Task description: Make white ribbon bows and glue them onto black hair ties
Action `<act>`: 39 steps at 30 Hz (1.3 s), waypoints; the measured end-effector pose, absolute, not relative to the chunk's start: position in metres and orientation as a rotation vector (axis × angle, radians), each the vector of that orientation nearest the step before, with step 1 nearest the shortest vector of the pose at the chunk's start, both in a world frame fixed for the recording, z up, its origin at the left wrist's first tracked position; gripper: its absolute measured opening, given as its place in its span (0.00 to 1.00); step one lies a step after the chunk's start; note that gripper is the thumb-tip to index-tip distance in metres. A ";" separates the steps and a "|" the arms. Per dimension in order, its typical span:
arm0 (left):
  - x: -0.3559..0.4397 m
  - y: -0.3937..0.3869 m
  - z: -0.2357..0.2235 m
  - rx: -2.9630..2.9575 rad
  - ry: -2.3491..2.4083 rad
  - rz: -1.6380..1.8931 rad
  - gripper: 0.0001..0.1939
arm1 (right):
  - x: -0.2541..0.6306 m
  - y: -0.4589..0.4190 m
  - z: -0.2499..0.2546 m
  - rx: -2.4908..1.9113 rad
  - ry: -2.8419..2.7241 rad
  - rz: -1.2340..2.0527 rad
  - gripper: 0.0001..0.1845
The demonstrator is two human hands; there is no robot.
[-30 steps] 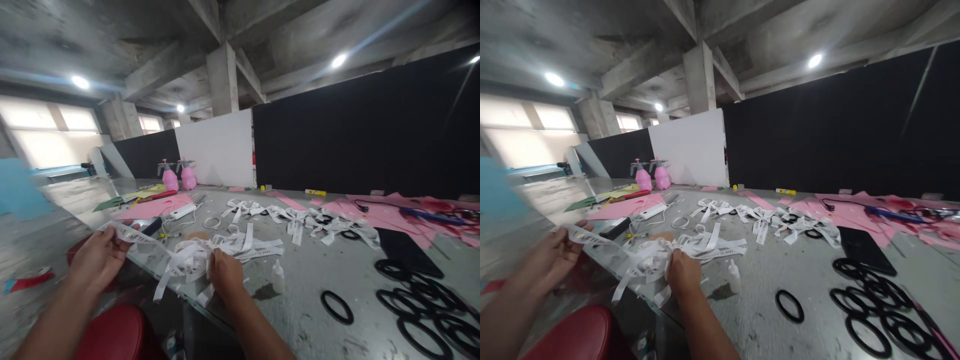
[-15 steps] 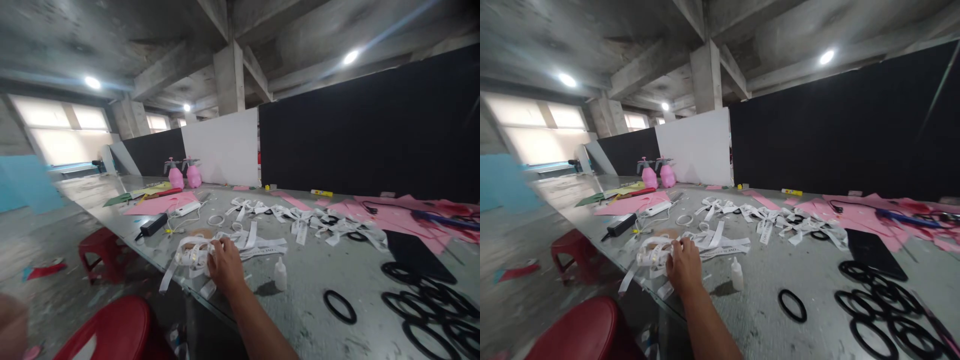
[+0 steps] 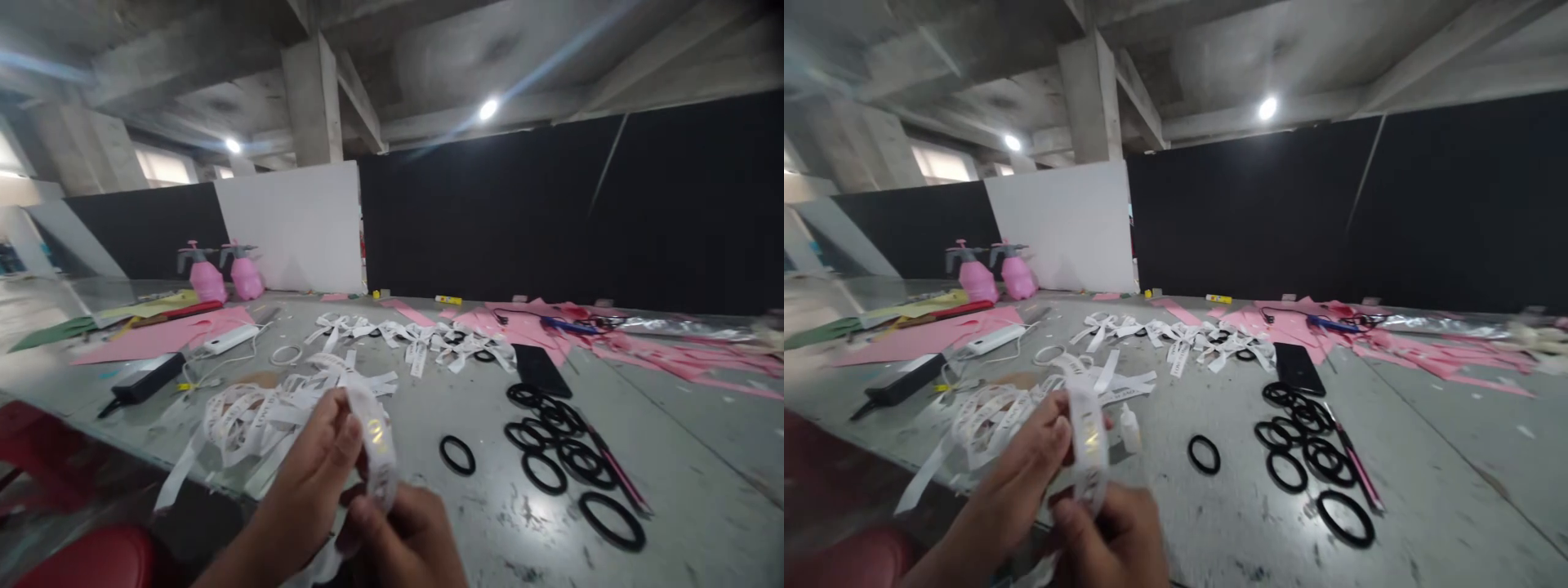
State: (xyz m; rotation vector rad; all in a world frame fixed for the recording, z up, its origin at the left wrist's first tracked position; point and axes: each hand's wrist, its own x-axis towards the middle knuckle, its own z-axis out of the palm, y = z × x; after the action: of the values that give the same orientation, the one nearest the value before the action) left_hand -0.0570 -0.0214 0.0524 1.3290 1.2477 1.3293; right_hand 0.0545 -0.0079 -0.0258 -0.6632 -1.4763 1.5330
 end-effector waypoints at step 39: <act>0.001 -0.007 0.053 1.100 1.164 1.274 0.11 | 0.148 0.019 0.030 -0.848 -1.574 1.159 0.16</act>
State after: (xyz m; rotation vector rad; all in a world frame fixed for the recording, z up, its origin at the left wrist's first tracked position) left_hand 0.0011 -0.0069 0.0533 1.0997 1.1637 1.2745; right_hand 0.1476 0.0195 0.0302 -0.8485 -1.5743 1.1587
